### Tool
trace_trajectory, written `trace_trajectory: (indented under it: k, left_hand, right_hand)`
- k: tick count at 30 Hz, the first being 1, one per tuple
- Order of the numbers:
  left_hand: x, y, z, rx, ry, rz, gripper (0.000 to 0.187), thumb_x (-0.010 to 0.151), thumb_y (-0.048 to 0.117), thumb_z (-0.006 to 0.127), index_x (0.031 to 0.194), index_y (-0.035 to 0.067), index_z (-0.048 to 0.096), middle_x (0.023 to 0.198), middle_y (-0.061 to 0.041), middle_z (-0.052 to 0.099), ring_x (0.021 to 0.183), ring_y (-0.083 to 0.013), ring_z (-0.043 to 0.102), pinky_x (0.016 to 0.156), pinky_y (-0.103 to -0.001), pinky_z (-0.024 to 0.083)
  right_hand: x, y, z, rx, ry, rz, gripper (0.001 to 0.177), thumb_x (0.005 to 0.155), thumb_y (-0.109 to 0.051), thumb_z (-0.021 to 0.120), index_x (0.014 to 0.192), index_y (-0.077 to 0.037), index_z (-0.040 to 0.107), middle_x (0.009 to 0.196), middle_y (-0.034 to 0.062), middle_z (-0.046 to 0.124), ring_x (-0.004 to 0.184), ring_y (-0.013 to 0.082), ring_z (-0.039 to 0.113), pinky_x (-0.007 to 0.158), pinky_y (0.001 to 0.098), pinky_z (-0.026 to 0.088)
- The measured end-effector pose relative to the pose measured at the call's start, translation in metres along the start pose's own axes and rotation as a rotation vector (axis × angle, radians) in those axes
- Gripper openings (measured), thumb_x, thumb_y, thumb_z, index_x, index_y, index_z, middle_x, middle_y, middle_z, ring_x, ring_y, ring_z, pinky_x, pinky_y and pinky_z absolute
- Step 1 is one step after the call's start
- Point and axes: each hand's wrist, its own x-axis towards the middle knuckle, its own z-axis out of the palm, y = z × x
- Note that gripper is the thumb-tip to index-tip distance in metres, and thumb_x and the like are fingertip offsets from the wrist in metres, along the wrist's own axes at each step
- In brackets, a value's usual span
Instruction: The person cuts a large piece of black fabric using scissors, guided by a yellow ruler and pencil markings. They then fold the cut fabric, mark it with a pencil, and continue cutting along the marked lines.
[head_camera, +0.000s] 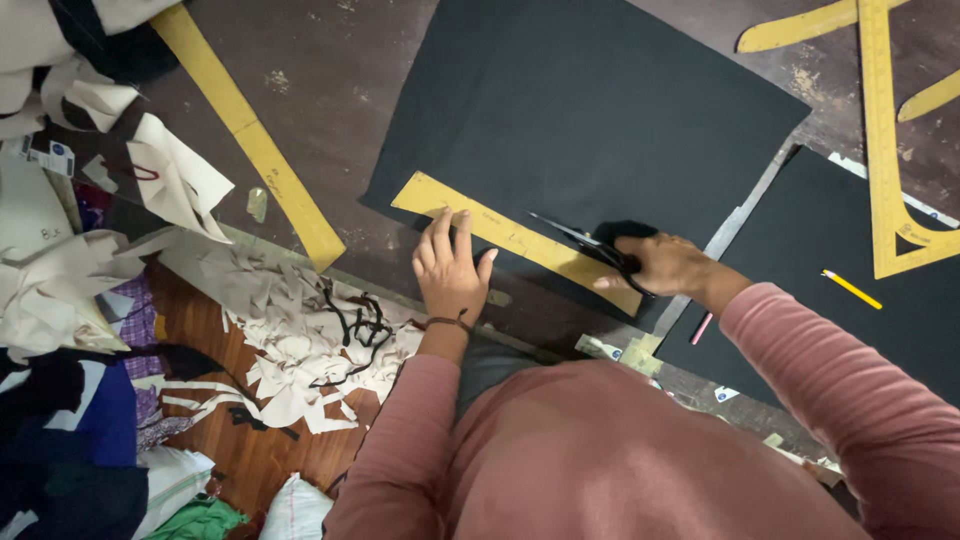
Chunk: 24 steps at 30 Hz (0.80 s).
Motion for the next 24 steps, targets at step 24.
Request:
trace_trajectory:
  k: [24]
  left_hand:
    - [0.001, -0.002, 0.003, -0.046, -0.018, -0.064, 0.071, 0.096, 0.056, 0.060, 0.151, 0.013, 0.048, 0.151, -0.010, 0.045, 0.136, -0.0312, 0.045, 0.104, -0.049, 0.041]
  right_hand:
    - [0.024, -0.075, -0.037, -0.040, 0.030, -0.103, 0.068, 0.077, -0.082, 0.056, 0.126, -0.034, 0.065, 0.114, 0.0142, 0.076, 0.114, 0.0433, 0.070, 0.101, 0.0589, 0.053]
